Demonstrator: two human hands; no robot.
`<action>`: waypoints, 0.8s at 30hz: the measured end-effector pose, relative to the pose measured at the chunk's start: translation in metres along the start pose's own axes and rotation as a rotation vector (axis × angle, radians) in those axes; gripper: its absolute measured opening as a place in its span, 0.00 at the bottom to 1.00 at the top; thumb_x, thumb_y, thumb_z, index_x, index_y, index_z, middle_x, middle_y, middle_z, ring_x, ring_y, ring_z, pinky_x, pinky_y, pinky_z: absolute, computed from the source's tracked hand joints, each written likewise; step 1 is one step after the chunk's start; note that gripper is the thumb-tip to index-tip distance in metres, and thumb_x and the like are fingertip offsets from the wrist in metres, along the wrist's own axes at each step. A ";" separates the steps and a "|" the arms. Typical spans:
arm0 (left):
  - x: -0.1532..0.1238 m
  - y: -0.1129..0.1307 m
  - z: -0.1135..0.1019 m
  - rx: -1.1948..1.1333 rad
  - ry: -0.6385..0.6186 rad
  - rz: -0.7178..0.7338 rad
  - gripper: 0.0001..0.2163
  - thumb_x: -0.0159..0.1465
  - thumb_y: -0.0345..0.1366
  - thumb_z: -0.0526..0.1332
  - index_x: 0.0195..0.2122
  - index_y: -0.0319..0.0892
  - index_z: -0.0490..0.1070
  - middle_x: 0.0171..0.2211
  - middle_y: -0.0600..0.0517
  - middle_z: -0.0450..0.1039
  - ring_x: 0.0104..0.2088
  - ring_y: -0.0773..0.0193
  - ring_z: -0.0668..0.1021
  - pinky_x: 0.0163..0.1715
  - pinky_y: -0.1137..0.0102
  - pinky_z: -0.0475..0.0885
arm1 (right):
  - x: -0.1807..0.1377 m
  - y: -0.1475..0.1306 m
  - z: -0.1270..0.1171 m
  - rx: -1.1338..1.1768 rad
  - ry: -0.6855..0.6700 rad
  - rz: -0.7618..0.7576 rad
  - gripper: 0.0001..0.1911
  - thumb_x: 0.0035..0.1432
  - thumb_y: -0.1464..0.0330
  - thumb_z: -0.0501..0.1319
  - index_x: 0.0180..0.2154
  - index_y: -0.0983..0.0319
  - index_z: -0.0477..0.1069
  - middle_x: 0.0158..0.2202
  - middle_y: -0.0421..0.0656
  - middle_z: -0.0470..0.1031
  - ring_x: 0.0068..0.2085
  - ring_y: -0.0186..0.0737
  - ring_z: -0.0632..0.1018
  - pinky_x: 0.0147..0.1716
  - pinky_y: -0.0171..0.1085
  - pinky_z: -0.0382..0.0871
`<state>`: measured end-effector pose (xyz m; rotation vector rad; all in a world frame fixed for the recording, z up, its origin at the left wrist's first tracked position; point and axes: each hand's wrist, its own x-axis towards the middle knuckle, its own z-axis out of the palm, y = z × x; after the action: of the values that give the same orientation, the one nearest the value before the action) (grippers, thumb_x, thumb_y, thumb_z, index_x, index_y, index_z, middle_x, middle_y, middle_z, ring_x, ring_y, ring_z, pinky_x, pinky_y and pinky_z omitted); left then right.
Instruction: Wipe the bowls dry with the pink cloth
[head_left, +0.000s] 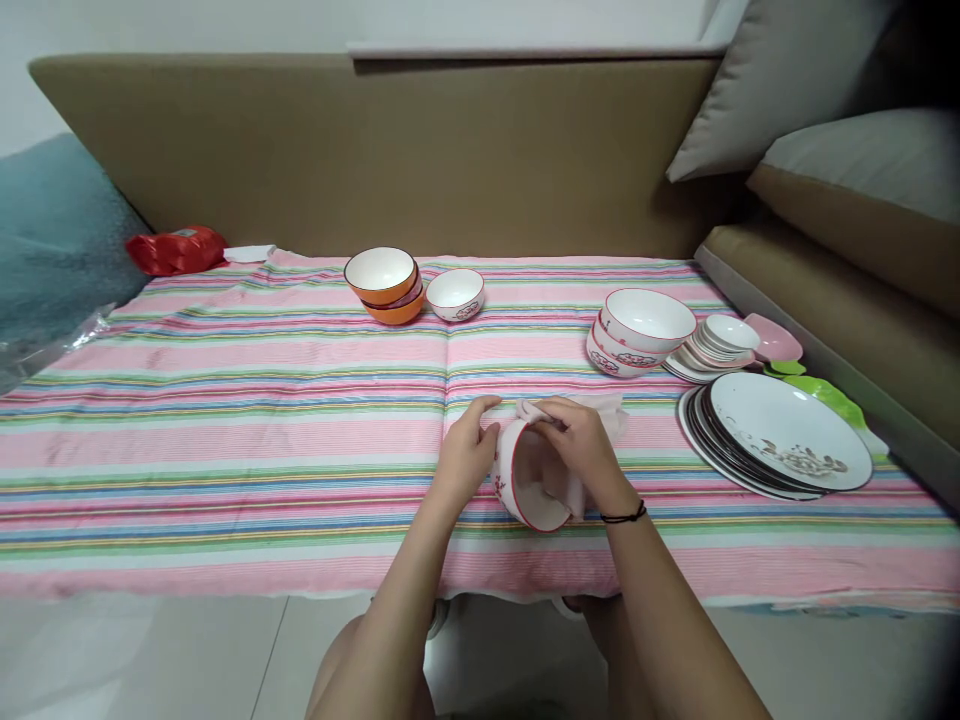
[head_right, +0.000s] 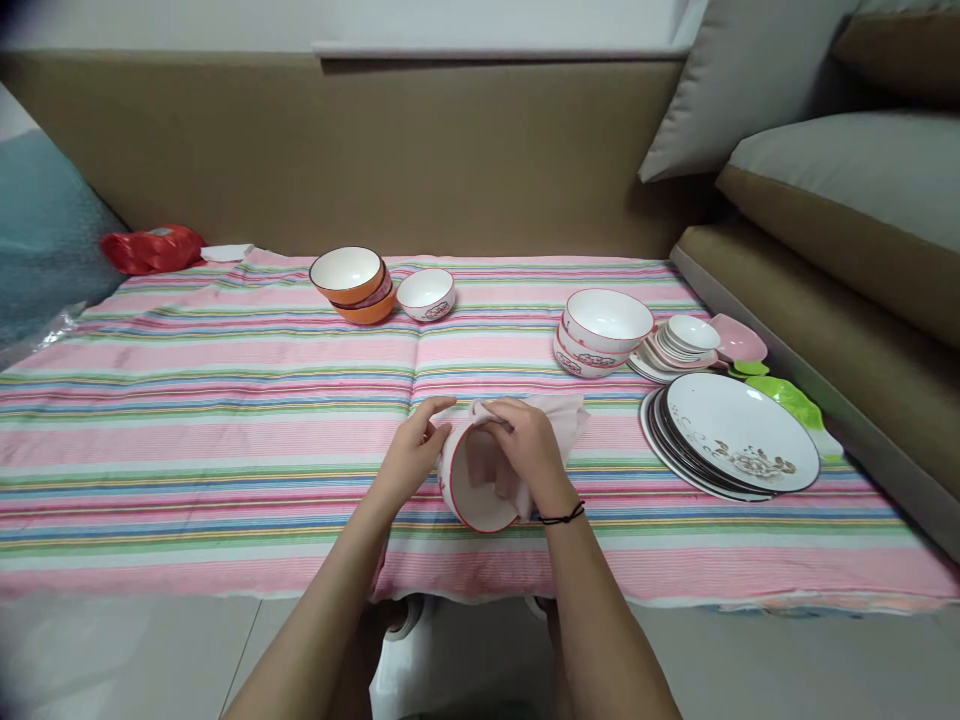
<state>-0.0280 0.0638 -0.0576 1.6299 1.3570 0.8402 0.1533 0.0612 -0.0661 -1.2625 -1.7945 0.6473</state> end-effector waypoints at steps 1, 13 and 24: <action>0.001 -0.001 0.000 0.004 0.000 0.024 0.19 0.63 0.30 0.52 0.55 0.45 0.67 0.51 0.49 0.74 0.40 0.62 0.77 0.44 0.64 0.71 | 0.000 0.001 0.000 0.038 -0.012 -0.035 0.08 0.60 0.70 0.57 0.36 0.59 0.75 0.38 0.42 0.78 0.40 0.40 0.76 0.40 0.38 0.67; 0.011 -0.002 0.000 -0.033 0.150 0.149 0.04 0.62 0.31 0.54 0.33 0.43 0.67 0.46 0.47 0.76 0.46 0.59 0.76 0.44 0.66 0.69 | -0.001 -0.005 -0.003 -0.045 -0.017 -0.078 0.10 0.58 0.74 0.57 0.38 0.60 0.77 0.38 0.42 0.78 0.40 0.39 0.77 0.39 0.37 0.68; 0.009 0.011 -0.013 0.179 0.298 0.094 0.08 0.65 0.41 0.54 0.35 0.45 0.69 0.20 0.58 0.61 0.23 0.66 0.66 0.26 0.72 0.58 | -0.002 -0.011 -0.002 -0.599 -0.038 0.238 0.11 0.62 0.64 0.57 0.29 0.61 0.71 0.29 0.42 0.76 0.30 0.38 0.71 0.27 0.35 0.51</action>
<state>-0.0336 0.0740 -0.0425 1.7685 1.6095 1.0777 0.1504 0.0552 -0.0572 -1.8908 -1.9607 0.2573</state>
